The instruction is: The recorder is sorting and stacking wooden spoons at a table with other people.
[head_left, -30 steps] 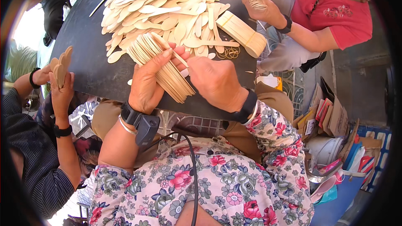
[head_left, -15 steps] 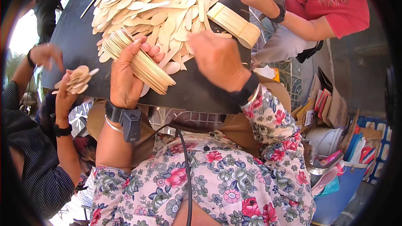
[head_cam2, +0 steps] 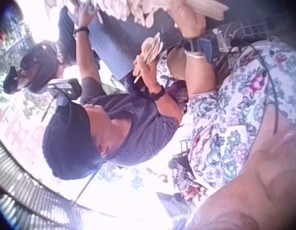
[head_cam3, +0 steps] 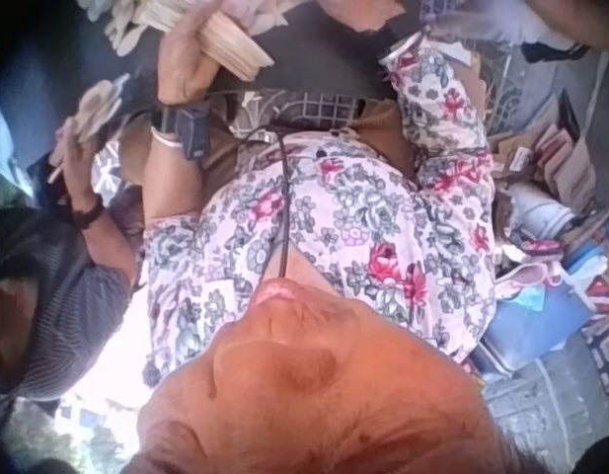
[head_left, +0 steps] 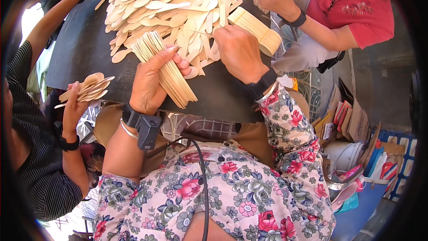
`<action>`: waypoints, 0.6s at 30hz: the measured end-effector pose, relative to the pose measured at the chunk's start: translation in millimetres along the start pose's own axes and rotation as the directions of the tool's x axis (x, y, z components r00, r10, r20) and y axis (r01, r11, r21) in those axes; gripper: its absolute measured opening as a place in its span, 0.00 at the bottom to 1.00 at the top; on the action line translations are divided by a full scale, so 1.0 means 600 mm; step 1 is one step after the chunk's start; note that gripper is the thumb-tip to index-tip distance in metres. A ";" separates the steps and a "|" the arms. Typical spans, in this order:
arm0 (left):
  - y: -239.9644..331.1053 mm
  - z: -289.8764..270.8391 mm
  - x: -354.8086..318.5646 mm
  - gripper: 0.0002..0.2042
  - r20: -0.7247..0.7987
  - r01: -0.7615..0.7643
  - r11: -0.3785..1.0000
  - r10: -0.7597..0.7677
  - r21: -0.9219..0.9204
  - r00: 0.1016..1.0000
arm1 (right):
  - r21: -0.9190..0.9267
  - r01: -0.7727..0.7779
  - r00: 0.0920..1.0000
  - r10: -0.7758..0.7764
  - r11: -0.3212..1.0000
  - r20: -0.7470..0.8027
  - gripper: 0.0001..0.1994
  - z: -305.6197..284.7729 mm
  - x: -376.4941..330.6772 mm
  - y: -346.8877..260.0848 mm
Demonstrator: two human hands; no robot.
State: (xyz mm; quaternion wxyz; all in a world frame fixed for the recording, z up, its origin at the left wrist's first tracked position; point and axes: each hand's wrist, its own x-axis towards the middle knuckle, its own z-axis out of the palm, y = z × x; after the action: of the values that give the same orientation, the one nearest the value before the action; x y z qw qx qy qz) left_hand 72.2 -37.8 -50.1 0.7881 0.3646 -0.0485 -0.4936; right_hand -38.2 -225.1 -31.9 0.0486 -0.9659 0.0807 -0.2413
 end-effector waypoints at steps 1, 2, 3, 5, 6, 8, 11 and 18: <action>0.000 0.003 -0.001 0.11 -0.002 -0.003 1.000 0.003 -0.002 1.000 | 0.001 0.004 1.000 -0.004 1.000 0.001 0.04 -0.005 -0.001 -0.009; 0.000 0.009 -0.004 0.11 -0.037 -0.020 0.999 0.021 0.040 0.999 | 0.179 -0.029 1.000 0.030 0.983 -0.001 0.05 -0.010 -0.002 -0.018; 0.000 0.016 -0.007 0.12 -0.069 -0.032 0.996 0.038 0.083 0.997 | 0.350 -0.063 0.998 0.066 0.935 0.004 0.06 -0.016 -0.004 -0.027; 0.000 0.031 -0.012 0.13 -0.087 -0.058 0.990 0.070 0.126 0.994 | 0.476 -0.114 0.993 0.110 0.872 0.037 0.06 -0.026 -0.006 -0.051; 0.000 0.036 -0.014 0.14 -0.106 -0.083 0.982 0.102 0.171 0.989 | 0.593 -0.164 0.986 0.149 0.788 0.076 0.06 -0.027 -0.006 -0.060; -0.002 0.041 -0.015 0.13 -0.116 -0.116 0.982 0.134 0.152 0.984 | 0.538 -0.121 0.992 0.117 0.834 0.042 0.04 -0.022 -0.007 -0.065; -0.006 0.037 -0.014 0.13 -0.110 -0.163 0.970 0.185 0.181 0.977 | 0.461 -0.055 0.998 0.052 0.886 0.020 0.03 -0.022 -0.010 -0.077; -0.014 0.041 -0.012 0.10 -0.097 -0.177 0.968 0.197 0.180 0.976 | 0.374 0.083 0.992 -0.042 0.924 -0.116 0.05 -0.003 -0.022 -0.106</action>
State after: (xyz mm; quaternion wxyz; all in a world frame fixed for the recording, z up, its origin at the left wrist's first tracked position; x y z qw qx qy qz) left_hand 51.7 -47.1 -35.7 0.7985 0.4521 -0.0796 -0.3894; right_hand -42.2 -160.6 -28.1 0.2217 -0.9263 0.0043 -0.3045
